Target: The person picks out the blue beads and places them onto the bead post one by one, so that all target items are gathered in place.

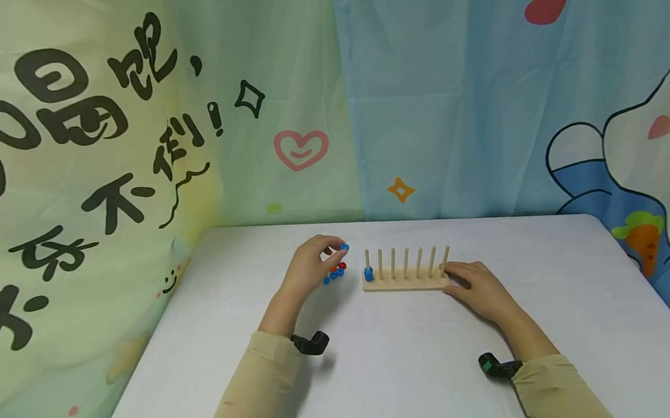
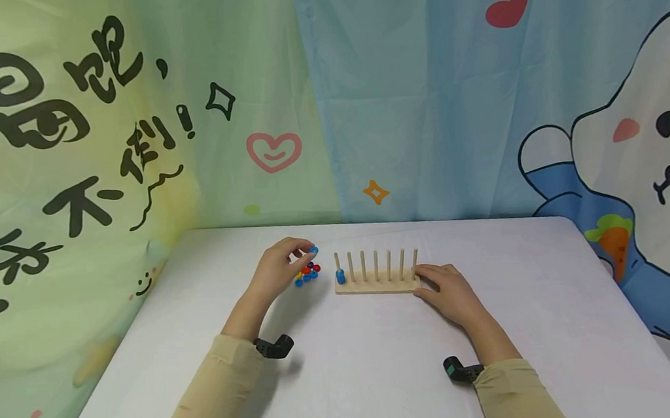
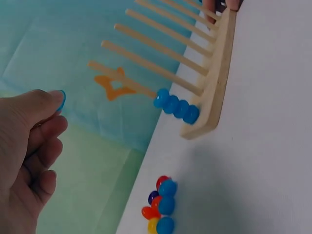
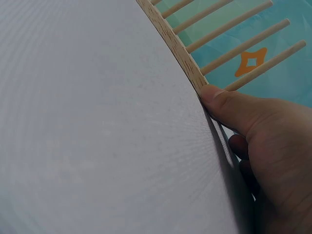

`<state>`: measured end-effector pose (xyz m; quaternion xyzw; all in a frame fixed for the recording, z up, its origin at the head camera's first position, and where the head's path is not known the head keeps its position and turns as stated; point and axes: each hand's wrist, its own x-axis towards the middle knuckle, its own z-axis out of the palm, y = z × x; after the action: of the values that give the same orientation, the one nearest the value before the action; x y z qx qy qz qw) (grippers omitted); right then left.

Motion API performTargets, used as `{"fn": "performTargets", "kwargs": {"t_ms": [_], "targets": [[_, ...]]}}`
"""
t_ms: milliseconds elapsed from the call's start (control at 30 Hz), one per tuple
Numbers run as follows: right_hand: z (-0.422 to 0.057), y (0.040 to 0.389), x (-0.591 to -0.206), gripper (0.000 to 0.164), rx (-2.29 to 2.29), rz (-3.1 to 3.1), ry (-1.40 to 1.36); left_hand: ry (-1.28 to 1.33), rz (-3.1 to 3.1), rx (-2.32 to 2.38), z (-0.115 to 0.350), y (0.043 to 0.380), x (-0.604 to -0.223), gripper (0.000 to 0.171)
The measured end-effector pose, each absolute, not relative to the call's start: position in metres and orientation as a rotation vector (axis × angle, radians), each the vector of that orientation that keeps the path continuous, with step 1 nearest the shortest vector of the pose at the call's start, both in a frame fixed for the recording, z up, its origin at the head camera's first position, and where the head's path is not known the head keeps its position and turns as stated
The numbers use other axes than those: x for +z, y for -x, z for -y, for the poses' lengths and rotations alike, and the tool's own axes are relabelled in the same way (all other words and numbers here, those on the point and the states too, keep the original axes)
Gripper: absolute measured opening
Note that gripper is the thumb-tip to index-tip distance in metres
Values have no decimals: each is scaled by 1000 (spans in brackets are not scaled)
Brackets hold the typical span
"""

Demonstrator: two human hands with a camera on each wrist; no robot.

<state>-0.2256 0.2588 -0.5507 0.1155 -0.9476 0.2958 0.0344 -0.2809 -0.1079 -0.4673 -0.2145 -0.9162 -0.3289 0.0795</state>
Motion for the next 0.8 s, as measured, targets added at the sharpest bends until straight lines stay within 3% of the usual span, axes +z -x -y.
{"fn": "performTargets", "kwargs": {"t_ms": [433, 800], "targets": [[-259, 226, -553, 57, 897, 2906, -350, 792, 2761, -969, 81, 281, -453, 24], [-258, 227, -554, 57, 904, 2913, -350, 836, 2812, -890, 75, 282, -463, 23]]}}
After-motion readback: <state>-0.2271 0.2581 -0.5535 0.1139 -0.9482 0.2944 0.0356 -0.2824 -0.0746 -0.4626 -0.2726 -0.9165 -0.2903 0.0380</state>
